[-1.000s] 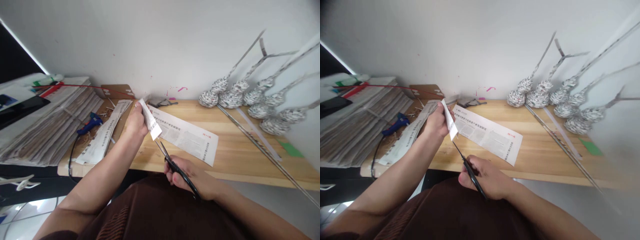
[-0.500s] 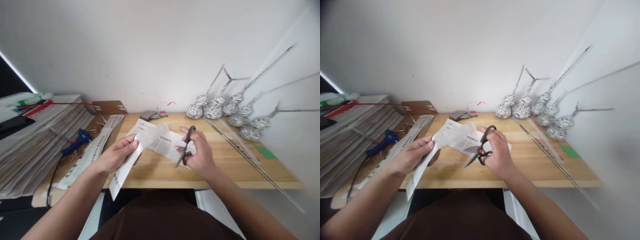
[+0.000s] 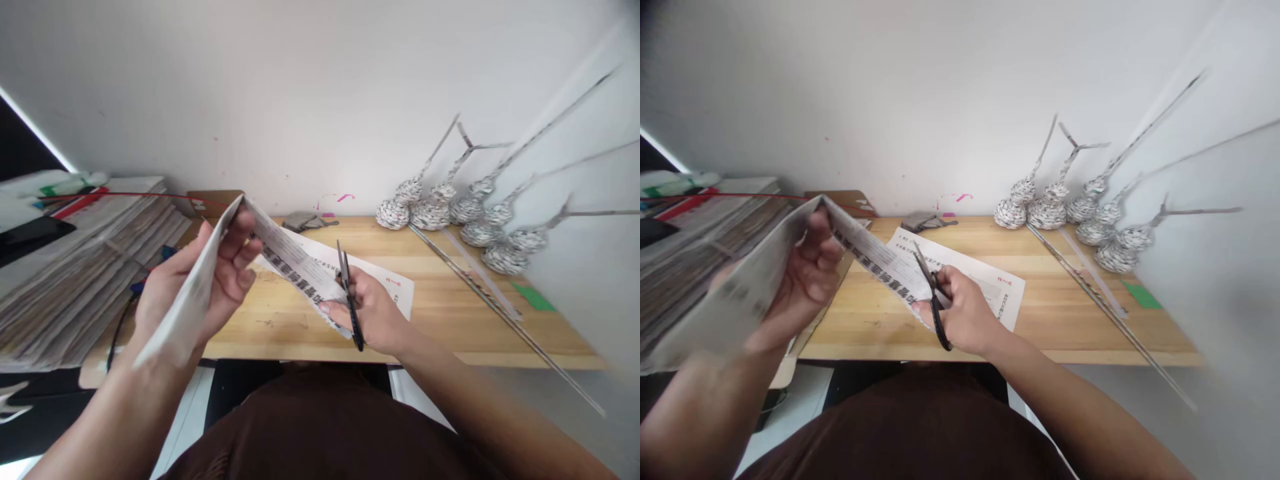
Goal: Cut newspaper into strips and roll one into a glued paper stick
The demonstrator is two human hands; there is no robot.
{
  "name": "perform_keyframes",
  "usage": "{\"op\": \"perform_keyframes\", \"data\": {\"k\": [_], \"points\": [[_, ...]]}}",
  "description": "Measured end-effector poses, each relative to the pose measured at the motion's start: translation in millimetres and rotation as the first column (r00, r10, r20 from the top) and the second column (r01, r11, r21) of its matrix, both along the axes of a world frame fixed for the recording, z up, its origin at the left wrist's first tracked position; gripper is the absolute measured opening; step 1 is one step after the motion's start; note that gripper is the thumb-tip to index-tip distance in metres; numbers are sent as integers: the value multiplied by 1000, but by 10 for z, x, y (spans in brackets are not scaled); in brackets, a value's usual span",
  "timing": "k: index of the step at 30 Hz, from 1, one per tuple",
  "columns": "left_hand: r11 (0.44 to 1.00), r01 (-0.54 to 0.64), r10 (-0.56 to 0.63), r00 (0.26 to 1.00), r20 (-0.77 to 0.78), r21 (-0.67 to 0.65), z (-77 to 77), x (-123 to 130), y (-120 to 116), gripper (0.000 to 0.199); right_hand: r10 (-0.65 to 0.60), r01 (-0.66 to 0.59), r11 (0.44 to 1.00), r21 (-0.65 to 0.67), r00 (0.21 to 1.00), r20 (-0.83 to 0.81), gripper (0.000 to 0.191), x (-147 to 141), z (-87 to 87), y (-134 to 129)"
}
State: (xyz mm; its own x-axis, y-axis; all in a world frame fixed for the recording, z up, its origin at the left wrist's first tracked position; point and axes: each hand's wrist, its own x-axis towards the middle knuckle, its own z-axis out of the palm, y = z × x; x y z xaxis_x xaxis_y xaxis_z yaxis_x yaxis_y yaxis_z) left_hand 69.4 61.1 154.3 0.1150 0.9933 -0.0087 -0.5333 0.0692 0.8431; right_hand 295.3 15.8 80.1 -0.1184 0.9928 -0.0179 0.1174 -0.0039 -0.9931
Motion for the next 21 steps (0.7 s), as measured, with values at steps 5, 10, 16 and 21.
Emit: {"op": "perform_keyframes", "data": {"k": [5, 10, 16, 21], "points": [[988, -65, 77, 994, 81, -141, -434, 41, 288, 29, 4, -75, 957, -280, 969, -248, 31, -211, -154, 99], [919, -100, 51, 989, -136, -382, -993, 46, 64, 9, -122, 8, 919, -395, 957, -264, 33, -308, -344, 187], [835, 259, -384, 906, -178, -485, -1062, 181, -291, 34, -118, 21, 927, -374, 964, -238, 34, -406, -332, 132], [923, 136, -186, 977, -108, -361, -1033, 370, -177, 18, 34, -114, 923, -368, 975, -219, 42, -376, -297, 27]]}}
